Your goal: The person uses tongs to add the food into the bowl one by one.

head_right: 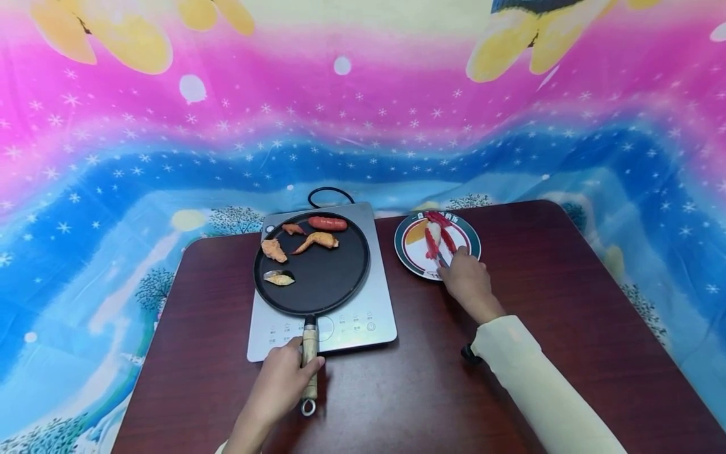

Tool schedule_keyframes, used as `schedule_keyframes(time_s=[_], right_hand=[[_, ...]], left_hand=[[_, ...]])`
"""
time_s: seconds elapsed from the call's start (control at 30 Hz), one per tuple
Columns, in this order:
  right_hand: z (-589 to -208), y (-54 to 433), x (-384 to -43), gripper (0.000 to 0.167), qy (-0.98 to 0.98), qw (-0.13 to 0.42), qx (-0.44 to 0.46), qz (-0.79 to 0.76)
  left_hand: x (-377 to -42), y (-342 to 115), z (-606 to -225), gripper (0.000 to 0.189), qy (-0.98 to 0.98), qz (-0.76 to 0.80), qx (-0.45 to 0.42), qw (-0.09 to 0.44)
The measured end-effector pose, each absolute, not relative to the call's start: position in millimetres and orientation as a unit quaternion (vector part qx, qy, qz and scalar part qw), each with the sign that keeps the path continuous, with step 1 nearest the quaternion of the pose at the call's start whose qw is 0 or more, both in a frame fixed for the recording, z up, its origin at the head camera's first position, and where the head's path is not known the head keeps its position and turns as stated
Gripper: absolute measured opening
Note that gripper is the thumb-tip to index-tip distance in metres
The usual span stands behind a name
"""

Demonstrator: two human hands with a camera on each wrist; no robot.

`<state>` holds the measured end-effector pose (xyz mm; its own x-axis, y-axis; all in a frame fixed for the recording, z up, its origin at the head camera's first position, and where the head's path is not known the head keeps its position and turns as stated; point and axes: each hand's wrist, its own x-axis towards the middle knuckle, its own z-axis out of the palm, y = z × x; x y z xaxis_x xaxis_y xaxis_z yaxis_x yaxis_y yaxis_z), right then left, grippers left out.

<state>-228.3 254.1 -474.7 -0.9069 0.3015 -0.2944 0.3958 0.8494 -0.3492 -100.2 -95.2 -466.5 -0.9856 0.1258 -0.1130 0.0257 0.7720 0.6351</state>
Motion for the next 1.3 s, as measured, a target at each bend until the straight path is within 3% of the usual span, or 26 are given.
schedule_keyframes(time_s=[0.47,0.73,1.0,1.3], right_hand=[[-474.9,265.3,-225.9,0.070,0.967,0.078,0.158,-0.182],[-474.7,273.0,-229.3,0.074,0.971,0.091,0.162,-0.148],[-476.2,276.7,-228.3,0.056,0.976,0.074,0.142,-0.145],[-478.6,283.1,-228.1,0.051,0.977,0.075,0.146,-0.134]], left_hand=[[-101.3,-94.8,-467.1,0.029,0.937,0.339,0.035,0.076],[-101.3,-95.5,-468.4,0.031,0.936,0.341,0.037,0.080],[-99.8,-96.8,-468.5,0.026,0.934,0.348,0.048,0.067],[-99.7,-96.9,-469.0,0.027,0.933,0.350,0.049,0.069]])
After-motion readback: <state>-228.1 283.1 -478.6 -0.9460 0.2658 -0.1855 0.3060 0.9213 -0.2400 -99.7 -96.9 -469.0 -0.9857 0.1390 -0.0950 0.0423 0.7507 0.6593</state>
